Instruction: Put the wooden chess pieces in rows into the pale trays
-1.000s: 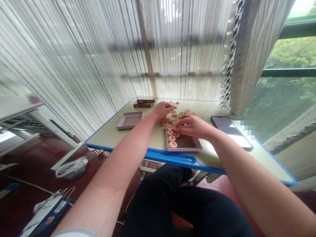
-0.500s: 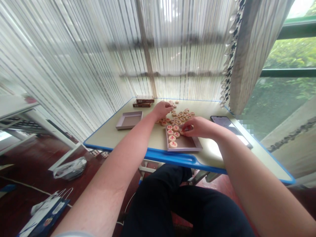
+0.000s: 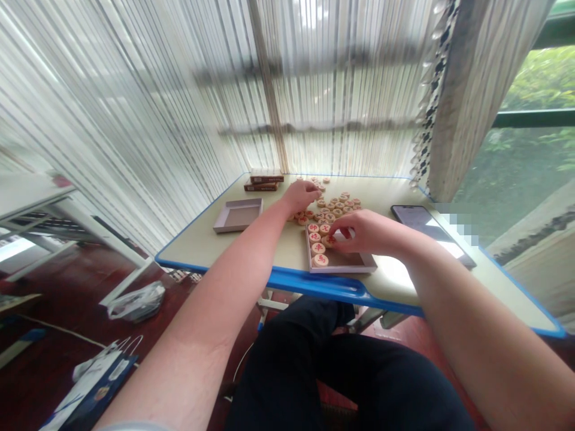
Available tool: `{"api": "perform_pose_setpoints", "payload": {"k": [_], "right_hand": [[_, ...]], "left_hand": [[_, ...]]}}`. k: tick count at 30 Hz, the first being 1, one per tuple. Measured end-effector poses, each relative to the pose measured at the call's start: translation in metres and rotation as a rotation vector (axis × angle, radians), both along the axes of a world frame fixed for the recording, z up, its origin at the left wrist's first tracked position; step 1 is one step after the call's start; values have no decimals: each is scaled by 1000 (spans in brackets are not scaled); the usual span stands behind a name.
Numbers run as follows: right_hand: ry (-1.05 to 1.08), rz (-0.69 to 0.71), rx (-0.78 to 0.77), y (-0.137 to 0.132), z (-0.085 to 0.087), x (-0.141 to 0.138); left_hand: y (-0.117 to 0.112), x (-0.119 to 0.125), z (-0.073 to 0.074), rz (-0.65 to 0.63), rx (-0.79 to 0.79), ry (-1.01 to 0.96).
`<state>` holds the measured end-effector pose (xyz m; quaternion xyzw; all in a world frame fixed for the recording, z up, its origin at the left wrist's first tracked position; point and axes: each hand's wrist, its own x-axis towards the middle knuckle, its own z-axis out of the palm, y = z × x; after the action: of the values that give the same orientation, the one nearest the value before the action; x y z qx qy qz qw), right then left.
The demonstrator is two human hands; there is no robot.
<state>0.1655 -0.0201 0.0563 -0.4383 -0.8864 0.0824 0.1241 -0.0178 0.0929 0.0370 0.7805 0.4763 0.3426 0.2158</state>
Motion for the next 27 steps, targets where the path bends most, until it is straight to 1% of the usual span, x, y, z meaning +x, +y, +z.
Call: {"api": "perform_pose_setpoints", "payload": {"k": [5,15,27], "right_hand": [[12,-48,21,-1,0,-2],[23,-44,5,-3,-1,-6],[50,-30,-6,1,-2,-1]], "left_hand": [[-1,0,2,-5,-13,-17],[-4,1,4,18,-26,-55],[-2,0,3,7,-3,-21]]}}
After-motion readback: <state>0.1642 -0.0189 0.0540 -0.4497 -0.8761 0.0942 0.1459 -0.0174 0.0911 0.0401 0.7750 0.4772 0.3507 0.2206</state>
